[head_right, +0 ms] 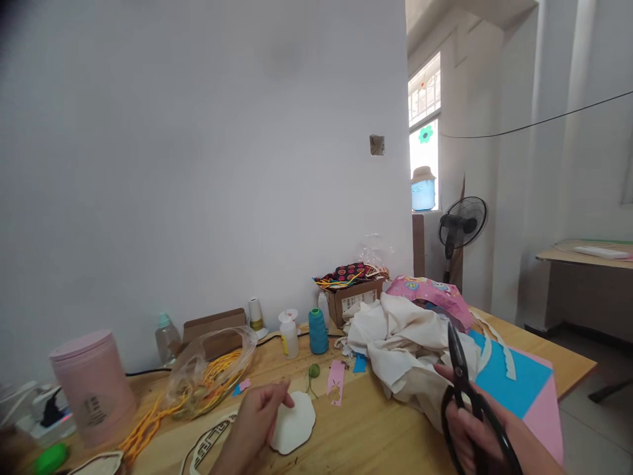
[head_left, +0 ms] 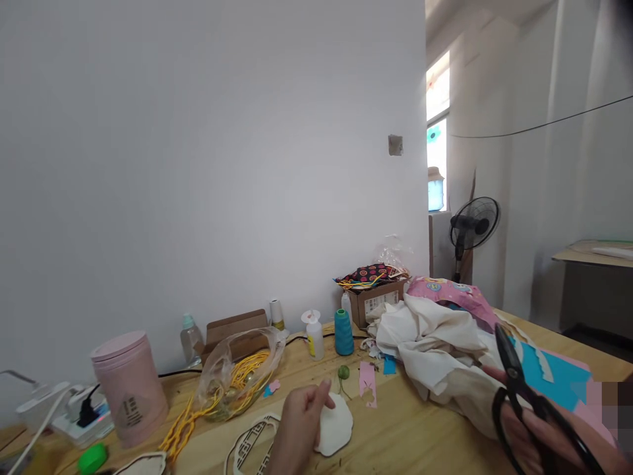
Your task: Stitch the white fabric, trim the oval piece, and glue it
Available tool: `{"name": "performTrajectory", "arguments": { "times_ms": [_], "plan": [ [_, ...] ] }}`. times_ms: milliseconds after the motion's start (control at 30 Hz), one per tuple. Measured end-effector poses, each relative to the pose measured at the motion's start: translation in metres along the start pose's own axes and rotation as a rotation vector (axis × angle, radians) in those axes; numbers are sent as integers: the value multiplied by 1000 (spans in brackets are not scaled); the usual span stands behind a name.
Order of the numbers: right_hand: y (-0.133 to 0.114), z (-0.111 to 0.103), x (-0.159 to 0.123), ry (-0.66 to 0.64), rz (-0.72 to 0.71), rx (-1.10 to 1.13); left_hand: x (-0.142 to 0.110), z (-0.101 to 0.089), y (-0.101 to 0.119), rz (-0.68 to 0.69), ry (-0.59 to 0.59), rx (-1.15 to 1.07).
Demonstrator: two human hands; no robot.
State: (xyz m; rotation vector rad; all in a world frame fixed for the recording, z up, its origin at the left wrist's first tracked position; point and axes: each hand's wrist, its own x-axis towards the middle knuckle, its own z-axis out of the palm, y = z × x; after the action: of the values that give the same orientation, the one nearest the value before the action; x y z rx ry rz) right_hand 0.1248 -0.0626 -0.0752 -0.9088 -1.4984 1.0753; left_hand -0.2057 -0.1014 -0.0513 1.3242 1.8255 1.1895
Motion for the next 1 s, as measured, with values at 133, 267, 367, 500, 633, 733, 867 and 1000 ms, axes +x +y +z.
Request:
{"name": "performTrajectory", "arguments": {
  "times_ms": [133, 267, 367, 500, 633, 733, 867, 1000],
  "plan": [
    [-22, 34, 6, -153, 170, 443, -7, -17, -8, 203, 66, 426],
    [-45, 92, 19, -258, 196, 627, -13, -11, -12, 231, -116, 641],
    [-61, 134, 41, -346, 122, 772, -10, -3, -18, 174, -268, 694],
    [-74, 174, 73, -341, 79, 859, 2, 1, -33, 178, -287, 606],
    [-52, 195, 93, -289, 45, 825, 16, 1, -43, 171, -302, 572],
    [-26, 197, 98, -158, 99, 730, 18, -5, -43, 94, -259, 565],
    [-7, 194, 99, -90, 113, 599, 8, -17, -44, 213, -49, 459],
    [0, 200, 94, -276, 174, 394, 0, -21, -49, 407, 163, 391]
  ]
}}
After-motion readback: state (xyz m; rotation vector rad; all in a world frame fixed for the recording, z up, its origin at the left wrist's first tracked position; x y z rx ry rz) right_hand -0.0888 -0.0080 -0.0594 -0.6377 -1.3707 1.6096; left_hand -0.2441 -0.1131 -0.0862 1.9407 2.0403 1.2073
